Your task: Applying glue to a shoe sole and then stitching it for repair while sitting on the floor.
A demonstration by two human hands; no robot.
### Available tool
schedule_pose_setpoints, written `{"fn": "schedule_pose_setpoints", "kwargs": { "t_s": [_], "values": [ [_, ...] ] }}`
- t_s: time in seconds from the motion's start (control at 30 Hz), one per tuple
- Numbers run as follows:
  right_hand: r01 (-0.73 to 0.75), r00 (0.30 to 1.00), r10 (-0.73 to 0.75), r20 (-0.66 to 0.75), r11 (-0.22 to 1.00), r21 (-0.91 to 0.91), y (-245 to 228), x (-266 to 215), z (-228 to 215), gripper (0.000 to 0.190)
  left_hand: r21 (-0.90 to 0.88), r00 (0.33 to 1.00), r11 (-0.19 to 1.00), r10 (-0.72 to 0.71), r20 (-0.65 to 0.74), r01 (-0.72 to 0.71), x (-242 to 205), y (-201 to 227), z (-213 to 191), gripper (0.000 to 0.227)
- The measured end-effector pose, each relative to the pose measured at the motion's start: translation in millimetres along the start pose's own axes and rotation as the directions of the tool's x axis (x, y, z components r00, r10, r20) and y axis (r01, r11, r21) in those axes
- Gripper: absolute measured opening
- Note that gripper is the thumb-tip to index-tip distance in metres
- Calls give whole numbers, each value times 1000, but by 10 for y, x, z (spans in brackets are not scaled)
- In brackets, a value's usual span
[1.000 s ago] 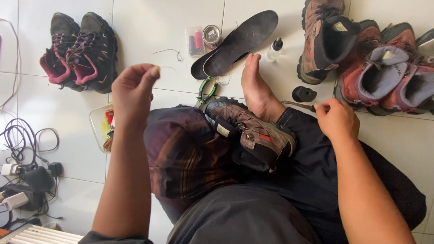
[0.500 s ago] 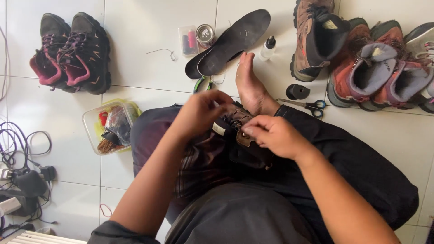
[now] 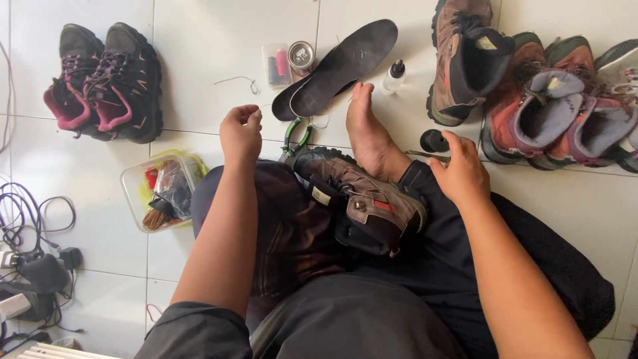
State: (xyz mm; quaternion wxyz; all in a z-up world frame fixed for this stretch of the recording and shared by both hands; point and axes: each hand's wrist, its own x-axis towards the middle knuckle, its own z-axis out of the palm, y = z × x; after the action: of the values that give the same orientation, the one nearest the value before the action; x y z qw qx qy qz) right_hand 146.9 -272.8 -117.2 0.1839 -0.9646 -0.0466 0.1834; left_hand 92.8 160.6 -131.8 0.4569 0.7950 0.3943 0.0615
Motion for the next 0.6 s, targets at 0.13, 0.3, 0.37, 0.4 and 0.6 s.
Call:
{"fn": "schedule_pose_setpoints", "kwargs": {
  "t_s": [0.13,0.3,0.37,0.4,0.6],
  "values": [
    [-5,998,1,-58,998,-70,141,51,117,58,-14,995,999,44,-86,-46,-49,60,-8,19],
    [-99,991,97,-88,995,-19,193,85,171,52,-29,942,999,23,-334,-35,133,-104,5,16],
    [-59,984,73,-165,994,88,204,64,174,54,-20,928,999,22,-372,-32,213,-221,12,21],
    [-9,968,56,-243,982,190,211,54,171,56,-12,911,1000,20,-411,-27,256,-276,22,27],
    [-19,977,191,-93,516,856,53,-32,109,31,186,794,821,570,-212,-540,-261,359,65,37]
  ]
}}
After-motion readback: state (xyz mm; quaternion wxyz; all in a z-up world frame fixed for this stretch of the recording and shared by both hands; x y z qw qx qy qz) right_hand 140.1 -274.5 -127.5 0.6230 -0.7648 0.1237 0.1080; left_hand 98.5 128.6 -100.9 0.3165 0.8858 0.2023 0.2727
